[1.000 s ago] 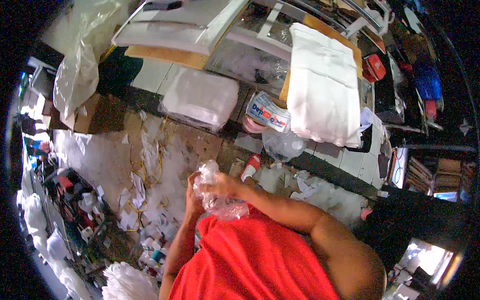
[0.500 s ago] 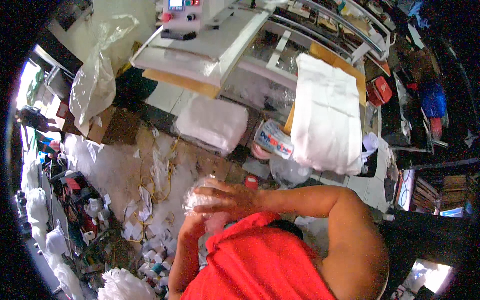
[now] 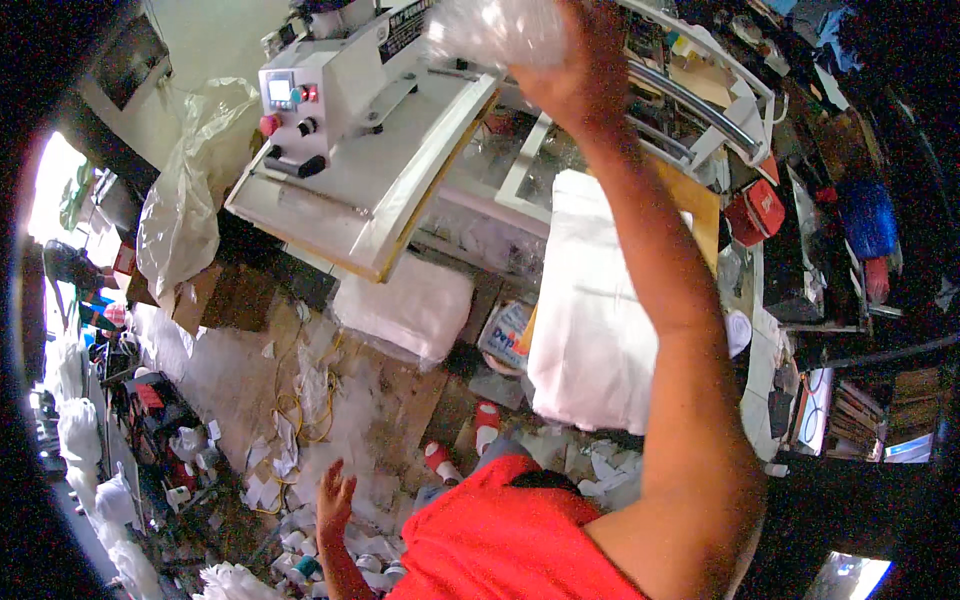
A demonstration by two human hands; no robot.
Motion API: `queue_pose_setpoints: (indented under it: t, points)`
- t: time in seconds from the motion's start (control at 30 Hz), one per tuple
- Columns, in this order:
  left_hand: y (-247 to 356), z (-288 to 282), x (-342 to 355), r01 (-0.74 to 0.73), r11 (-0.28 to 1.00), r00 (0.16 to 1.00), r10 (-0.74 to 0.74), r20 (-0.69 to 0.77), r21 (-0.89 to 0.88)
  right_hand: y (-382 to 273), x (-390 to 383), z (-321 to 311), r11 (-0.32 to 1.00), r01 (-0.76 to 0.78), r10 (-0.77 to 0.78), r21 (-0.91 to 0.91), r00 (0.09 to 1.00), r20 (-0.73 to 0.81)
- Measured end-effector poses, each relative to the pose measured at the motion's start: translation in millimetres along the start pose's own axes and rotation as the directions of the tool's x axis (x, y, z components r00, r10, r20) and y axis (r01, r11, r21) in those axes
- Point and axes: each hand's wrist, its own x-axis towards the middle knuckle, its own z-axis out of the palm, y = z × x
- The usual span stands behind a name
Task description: The person places a white bag onto a print bed, operates the print head, removes the bag, and then stacks it with other printed bags before beginning to pack them into a clear plastic wrap.
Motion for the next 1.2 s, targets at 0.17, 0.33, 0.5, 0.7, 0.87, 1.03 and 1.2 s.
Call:
queue_pose_setpoints:
  t: [0.17,0.33,0.5,0.7,0.87,1.03,1.2]
  points:
    - [-163,-22,-45,0.067,0.993,0.978,-0.046,-0.204,0.096,96,-247,69,0.716,-0.304,0.68,-0.628,0.101,0.726]
    - [-111,-20,-116,0.261,0.879,0.871,-0.392,-0.295,-0.4,172,-286,70,0.629,-0.481,0.68,-0.611,-0.041,0.732]
    - [-117,-4,-156,0.544,0.838,0.785,-0.521,-0.334,-0.028,156,-266,102,0.756,-0.322,0.585,-0.57,-0.059,0.809]
    - [-147,24,-175,0.61,0.793,0.762,-0.59,-0.267,-0.011,216,-340,162,0.877,0.013,0.472,-0.481,-0.218,0.855]
    - [-161,46,-193,0.688,0.725,0.709,-0.676,-0.2,-0.009,237,-366,200,0.786,-0.083,0.404,-0.613,-0.682,0.61]
    - [-161,54,-206,0.728,0.686,0.677,-0.716,-0.172,0.008,221,-342,197,0.909,0.0,0.359,-0.417,-0.508,0.783]
    - [-160,51,-208,0.736,0.675,0.672,-0.724,-0.154,0.043,185,-283,186,0.777,0.215,0.551,-0.591,0.221,0.805]
